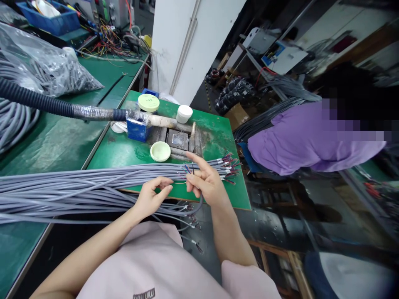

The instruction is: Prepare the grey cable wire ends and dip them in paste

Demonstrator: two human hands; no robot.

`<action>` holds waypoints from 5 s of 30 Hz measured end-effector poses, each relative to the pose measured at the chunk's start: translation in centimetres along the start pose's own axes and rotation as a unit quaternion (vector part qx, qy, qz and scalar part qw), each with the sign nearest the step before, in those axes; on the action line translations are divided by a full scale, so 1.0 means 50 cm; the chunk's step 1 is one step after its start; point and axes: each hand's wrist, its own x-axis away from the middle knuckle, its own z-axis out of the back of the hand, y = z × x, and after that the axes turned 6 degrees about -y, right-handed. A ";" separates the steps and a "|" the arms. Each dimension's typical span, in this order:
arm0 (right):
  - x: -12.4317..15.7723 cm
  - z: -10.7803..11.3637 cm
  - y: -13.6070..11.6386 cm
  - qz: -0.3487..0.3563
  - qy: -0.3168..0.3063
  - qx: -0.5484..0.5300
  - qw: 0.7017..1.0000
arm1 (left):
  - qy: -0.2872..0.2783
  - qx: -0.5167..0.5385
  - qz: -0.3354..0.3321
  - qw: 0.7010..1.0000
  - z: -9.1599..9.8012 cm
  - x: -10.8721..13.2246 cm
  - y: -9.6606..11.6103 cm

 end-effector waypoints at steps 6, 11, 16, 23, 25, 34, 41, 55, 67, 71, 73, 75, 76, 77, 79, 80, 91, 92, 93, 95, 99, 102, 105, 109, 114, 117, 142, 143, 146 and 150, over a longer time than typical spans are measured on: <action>0.024 0.007 0.009 -0.007 0.013 -0.060 0.998 | -0.014 -0.026 -0.007 1.000 -0.012 0.008 0.005; 0.039 0.011 0.015 -0.012 -0.005 -0.078 0.997 | -0.025 -0.020 -0.001 0.999 -0.021 0.014 0.004; 0.052 0.006 0.014 -0.012 0.002 -0.051 0.999 | -0.023 0.058 0.045 0.997 -0.020 0.014 0.015; 0.063 -0.011 0.014 -0.019 -0.022 -0.016 0.999 | -0.061 0.264 0.116 0.956 -0.023 -0.001 0.061; 0.064 -0.017 0.016 -0.021 -0.028 -0.015 0.999 | -0.073 0.292 0.118 0.946 -0.028 -0.004 0.070; 0.057 -0.031 0.022 -0.032 -0.037 -0.007 0.999 | -0.061 0.350 0.153 0.922 -0.029 -0.004 0.077; 0.047 -0.034 0.025 -0.039 -0.038 -0.003 0.999 | -0.053 0.389 0.172 0.903 -0.023 -0.006 0.070; 0.045 -0.027 0.027 -0.060 -0.041 -0.015 0.997 | -0.050 0.417 0.196 0.886 -0.019 0.001 0.064; 0.041 -0.025 0.037 -0.061 -0.045 -0.028 0.997 | -0.032 0.390 0.179 0.903 -0.021 -0.001 0.061; 0.041 -0.029 0.033 -0.064 -0.041 -0.020 0.997 | -0.030 0.371 0.166 0.913 -0.023 0.001 0.056; 0.041 -0.030 0.034 -0.064 -0.042 -0.019 0.997 | -0.031 0.369 0.167 0.914 -0.023 0.002 0.054; 0.040 -0.029 0.034 -0.064 -0.044 -0.020 0.997 | -0.028 0.367 0.168 0.915 -0.023 0.002 0.055; 0.040 -0.029 0.035 -0.064 -0.045 -0.020 0.997 | -0.025 0.366 0.167 0.915 -0.023 0.002 0.056; 0.040 -0.030 0.034 -0.066 -0.046 -0.019 0.997 | -0.021 0.364 0.166 0.916 -0.023 0.001 0.057; 0.040 -0.031 0.033 -0.068 -0.048 -0.017 0.996 | -0.014 0.360 0.160 0.919 -0.022 0.000 0.058; 0.041 -0.031 0.033 -0.068 -0.050 -0.016 0.996 | -0.011 0.357 0.156 0.921 -0.022 0.000 0.058; 0.035 -0.035 0.029 -0.062 -0.062 0.004 0.996 | -0.054 0.306 0.121 0.943 -0.019 0.004 0.039; 0.034 -0.036 0.028 -0.061 -0.064 0.005 0.996 | -0.049 0.311 0.124 0.941 -0.019 0.002 0.039; 0.034 -0.037 0.027 -0.061 -0.066 0.007 0.996 | -0.045 0.319 0.128 0.938 -0.018 0.001 0.040; 0.033 -0.038 0.027 -0.059 -0.071 0.009 0.996 | -0.039 0.340 0.137 0.930 -0.016 -0.002 0.041; 0.031 -0.038 0.031 -0.055 -0.081 0.012 0.995 | -0.042 0.360 0.148 0.920 -0.012 -0.006 0.047; 0.029 -0.039 0.034 -0.051 -0.090 0.016 0.995 | -0.044 0.357 0.157 0.920 -0.010 -0.009 0.050; 0.029 -0.040 0.034 -0.045 -0.098 0.024 0.994 | -0.042 0.351 0.170 0.920 -0.007 -0.014 0.051; 0.034 -0.037 0.032 -0.028 -0.119 0.031 0.992 | -0.050 0.367 0.192 0.909 -0.005 -0.017 0.057; 0.051 -0.034 0.032 0.015 -0.114 0.112 0.987 | -0.051 0.422 0.227 0.876 -0.006 -0.020 0.066; 0.063 -0.045 0.040 0.041 -0.059 0.176 0.982 | -0.062 0.457 0.245 0.853 -0.008 -0.023 0.062; 0.018 -0.045 0.075 0.132 0.213 0.141 0.958 | 0.054 0.412 0.160 0.895 -0.050 -0.014 0.064; 0.015 -0.045 0.071 0.128 0.210 0.136 0.960 | 0.053 0.411 0.159 0.896 -0.049 -0.015 0.063; 0.004 -0.050 0.063 0.118 0.196 0.133 0.964 | 0.061 0.406 0.152 0.899 -0.046 -0.022 0.061; -0.005 -0.055 0.066 0.109 0.190 0.138 0.966 | 0.084 0.407 0.152 0.897 -0.045 -0.032 0.057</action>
